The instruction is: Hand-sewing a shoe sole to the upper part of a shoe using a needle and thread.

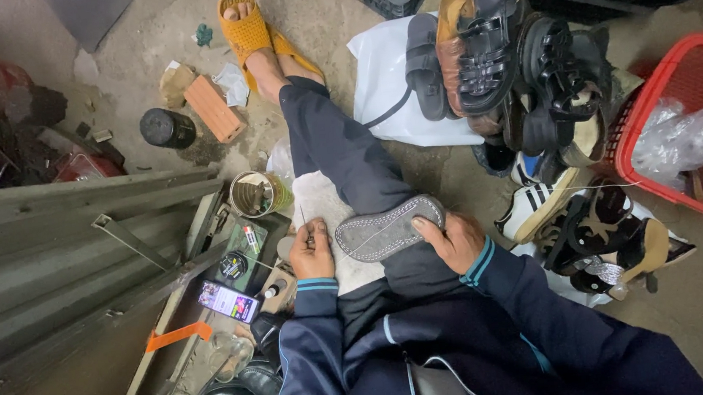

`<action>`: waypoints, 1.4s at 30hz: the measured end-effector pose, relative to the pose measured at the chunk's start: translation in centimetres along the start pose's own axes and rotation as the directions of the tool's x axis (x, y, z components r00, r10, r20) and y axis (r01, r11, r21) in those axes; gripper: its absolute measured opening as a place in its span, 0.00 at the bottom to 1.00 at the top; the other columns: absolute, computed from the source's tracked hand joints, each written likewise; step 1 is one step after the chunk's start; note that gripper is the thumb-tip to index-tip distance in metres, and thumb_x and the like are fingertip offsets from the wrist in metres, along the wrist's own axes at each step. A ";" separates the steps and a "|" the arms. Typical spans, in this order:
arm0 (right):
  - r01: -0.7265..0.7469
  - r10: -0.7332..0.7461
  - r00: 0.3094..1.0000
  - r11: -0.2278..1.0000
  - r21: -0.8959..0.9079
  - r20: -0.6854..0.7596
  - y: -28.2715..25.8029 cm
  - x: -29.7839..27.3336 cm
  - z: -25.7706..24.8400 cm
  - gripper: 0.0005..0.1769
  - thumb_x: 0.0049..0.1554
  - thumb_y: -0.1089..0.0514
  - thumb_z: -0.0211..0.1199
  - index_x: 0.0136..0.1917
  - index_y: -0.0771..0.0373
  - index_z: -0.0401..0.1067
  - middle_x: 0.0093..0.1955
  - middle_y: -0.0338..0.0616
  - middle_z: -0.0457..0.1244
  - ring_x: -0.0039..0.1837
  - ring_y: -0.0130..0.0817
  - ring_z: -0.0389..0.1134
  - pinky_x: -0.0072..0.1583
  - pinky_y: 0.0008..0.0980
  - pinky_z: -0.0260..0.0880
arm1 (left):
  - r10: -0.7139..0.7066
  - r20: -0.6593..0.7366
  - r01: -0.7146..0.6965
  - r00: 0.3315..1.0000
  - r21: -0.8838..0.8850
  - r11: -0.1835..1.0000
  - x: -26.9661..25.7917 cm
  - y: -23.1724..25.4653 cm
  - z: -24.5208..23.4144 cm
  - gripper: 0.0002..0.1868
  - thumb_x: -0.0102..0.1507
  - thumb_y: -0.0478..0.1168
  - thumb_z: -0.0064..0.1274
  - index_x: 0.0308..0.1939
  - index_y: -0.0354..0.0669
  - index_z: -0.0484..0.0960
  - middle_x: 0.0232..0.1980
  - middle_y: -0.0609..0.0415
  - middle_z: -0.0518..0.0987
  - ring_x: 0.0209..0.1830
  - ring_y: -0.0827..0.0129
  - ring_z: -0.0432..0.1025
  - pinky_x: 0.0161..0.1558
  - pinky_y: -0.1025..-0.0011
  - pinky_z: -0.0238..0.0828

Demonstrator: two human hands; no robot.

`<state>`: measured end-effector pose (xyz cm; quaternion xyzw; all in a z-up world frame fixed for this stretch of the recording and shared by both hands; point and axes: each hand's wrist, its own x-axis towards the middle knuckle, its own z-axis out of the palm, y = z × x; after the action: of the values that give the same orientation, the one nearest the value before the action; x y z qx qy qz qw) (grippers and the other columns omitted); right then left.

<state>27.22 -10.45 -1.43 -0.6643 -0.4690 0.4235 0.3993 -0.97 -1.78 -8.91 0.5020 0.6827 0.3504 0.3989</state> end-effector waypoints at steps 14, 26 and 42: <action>-0.091 0.092 0.996 0.994 -0.066 0.012 0.2 -0.1 -0.3 0.36 0.67 0.37 0.55 0.31 0.69 0.76 0.35 0.61 0.69 0.42 0.47 0.72 0.48 0.42 0.72 | 0.036 0.008 -0.036 0.999 0.001 0.999 0.1 0.4 1.2 0.08 0.67 0.38 0.56 0.47 0.45 0.87 0.25 0.52 0.82 0.25 0.73 0.73 0.30 0.73 0.72; 0.005 -0.044 0.960 0.990 -0.141 -0.276 -1.1 -4.4 -4.3 0.32 0.66 0.42 0.61 0.28 0.65 0.76 0.29 0.51 0.70 0.38 0.40 0.71 0.49 0.40 0.72 | 0.096 -0.069 -0.097 0.993 -0.014 0.995 -2.1 1.2 -0.2 0.15 0.65 0.42 0.56 0.57 0.55 0.83 0.47 0.48 0.85 0.49 0.53 0.79 0.54 0.56 0.77; 0.600 -0.749 0.561 0.662 -0.449 -0.354 -16.0 -11.6 -10.0 0.10 0.58 0.59 0.67 0.38 0.68 0.77 0.31 0.53 0.65 0.32 0.47 0.66 0.41 0.37 0.70 | 0.154 -0.133 -0.170 0.979 -0.118 0.978 -3.5 1.3 -0.6 0.11 0.66 0.41 0.57 0.52 0.53 0.85 0.41 0.44 0.85 0.41 0.52 0.80 0.46 0.56 0.79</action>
<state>29.70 -19.11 18.79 -0.5661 -0.6195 -0.0266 0.5431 -0.34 -4.92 -6.88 0.5068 0.6386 0.4555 0.3577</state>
